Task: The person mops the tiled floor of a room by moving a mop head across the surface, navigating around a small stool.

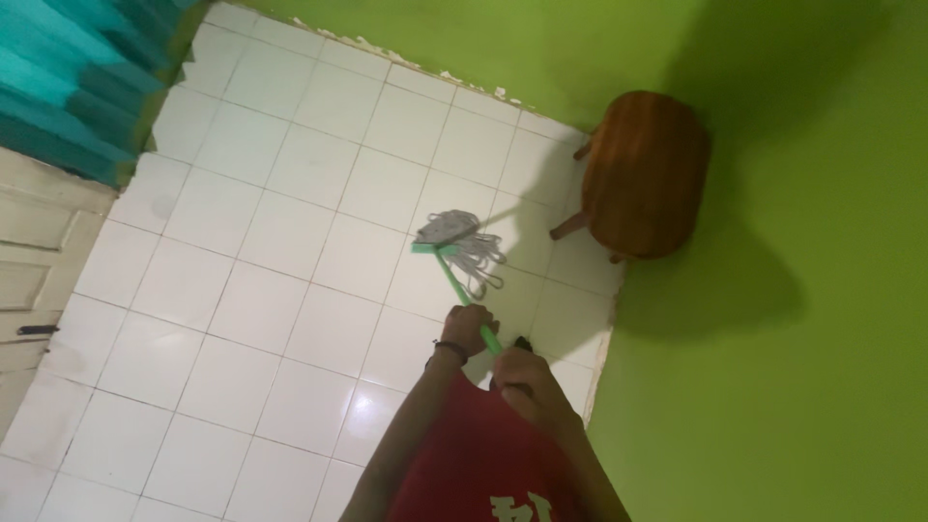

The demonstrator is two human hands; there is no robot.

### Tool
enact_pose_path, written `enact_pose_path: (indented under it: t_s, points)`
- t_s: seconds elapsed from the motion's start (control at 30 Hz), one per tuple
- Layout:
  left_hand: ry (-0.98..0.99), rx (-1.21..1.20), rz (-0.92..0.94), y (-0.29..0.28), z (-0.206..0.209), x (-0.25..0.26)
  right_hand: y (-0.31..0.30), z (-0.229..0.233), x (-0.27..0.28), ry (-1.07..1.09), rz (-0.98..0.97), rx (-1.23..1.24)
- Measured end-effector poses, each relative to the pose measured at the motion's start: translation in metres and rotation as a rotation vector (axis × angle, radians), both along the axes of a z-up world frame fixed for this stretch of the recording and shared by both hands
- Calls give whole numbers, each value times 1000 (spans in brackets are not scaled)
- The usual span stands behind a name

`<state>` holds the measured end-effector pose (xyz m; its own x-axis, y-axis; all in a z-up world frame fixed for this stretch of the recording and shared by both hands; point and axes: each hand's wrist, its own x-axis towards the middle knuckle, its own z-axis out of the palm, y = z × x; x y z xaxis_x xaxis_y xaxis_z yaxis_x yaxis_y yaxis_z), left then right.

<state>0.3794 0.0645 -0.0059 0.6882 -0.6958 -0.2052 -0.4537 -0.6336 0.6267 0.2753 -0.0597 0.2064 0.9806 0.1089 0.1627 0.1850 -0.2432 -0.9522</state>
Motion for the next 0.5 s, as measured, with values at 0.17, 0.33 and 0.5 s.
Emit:
enact_pose_path:
  t_s: [0.17, 0.33, 0.5]
  points:
    - [33, 49, 80, -11, -36, 24, -20, -37, 11, -23, -26, 64]
    - [-77, -97, 90, -50, -53, 32, -61, -60, 10, 2, -46, 174]
    - [39, -239, 140, -109, -53, 9, -105, -60, -17, 44, -253, 317]
